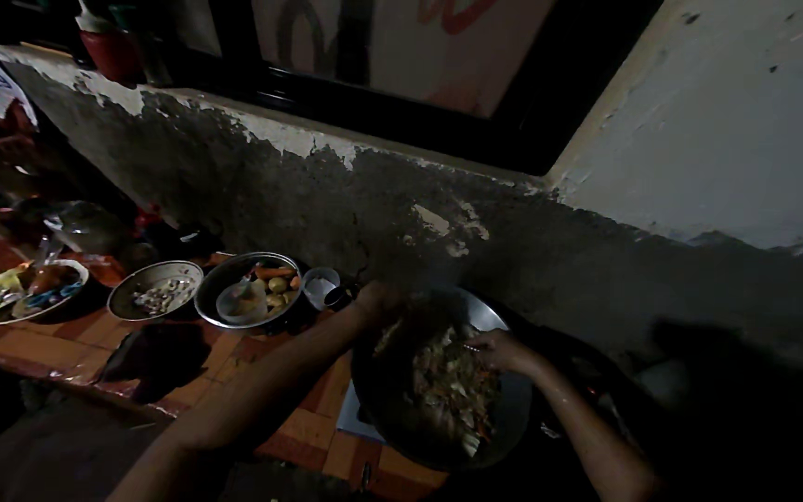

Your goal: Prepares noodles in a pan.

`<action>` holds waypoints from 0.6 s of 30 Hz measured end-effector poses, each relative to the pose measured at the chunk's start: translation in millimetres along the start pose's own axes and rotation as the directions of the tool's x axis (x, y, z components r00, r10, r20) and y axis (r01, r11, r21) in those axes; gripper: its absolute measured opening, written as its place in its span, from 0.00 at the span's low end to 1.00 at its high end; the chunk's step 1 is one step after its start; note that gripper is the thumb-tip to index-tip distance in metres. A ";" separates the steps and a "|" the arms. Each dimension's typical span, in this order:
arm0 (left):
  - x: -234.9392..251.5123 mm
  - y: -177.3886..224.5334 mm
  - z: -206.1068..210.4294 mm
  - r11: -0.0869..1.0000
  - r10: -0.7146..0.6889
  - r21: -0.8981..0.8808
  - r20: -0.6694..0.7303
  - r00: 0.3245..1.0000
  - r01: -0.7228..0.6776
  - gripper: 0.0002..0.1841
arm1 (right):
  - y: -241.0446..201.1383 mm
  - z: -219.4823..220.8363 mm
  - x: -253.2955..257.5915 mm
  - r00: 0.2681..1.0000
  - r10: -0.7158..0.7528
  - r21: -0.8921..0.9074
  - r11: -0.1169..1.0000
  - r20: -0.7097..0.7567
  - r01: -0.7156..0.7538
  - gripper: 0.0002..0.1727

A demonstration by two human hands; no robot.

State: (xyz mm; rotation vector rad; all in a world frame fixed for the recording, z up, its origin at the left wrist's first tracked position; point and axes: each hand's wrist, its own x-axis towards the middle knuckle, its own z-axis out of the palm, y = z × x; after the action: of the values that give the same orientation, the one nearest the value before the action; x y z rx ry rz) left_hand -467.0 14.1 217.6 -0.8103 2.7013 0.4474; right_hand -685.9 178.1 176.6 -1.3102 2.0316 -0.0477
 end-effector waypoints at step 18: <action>-55.1 16.7 -10.4 0.990 -0.007 0.137 0.013 1.000 0.005 0.18 | -65.8 -28.9 -106.7 0.870 0.179 -0.441 0.804 -0.460 -0.398 0.18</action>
State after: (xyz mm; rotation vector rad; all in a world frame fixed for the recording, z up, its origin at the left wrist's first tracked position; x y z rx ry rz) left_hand -434.2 50.0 250.1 -0.7744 2.6815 0.2607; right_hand -625.8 223.0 281.2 -1.3542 2.7194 0.4575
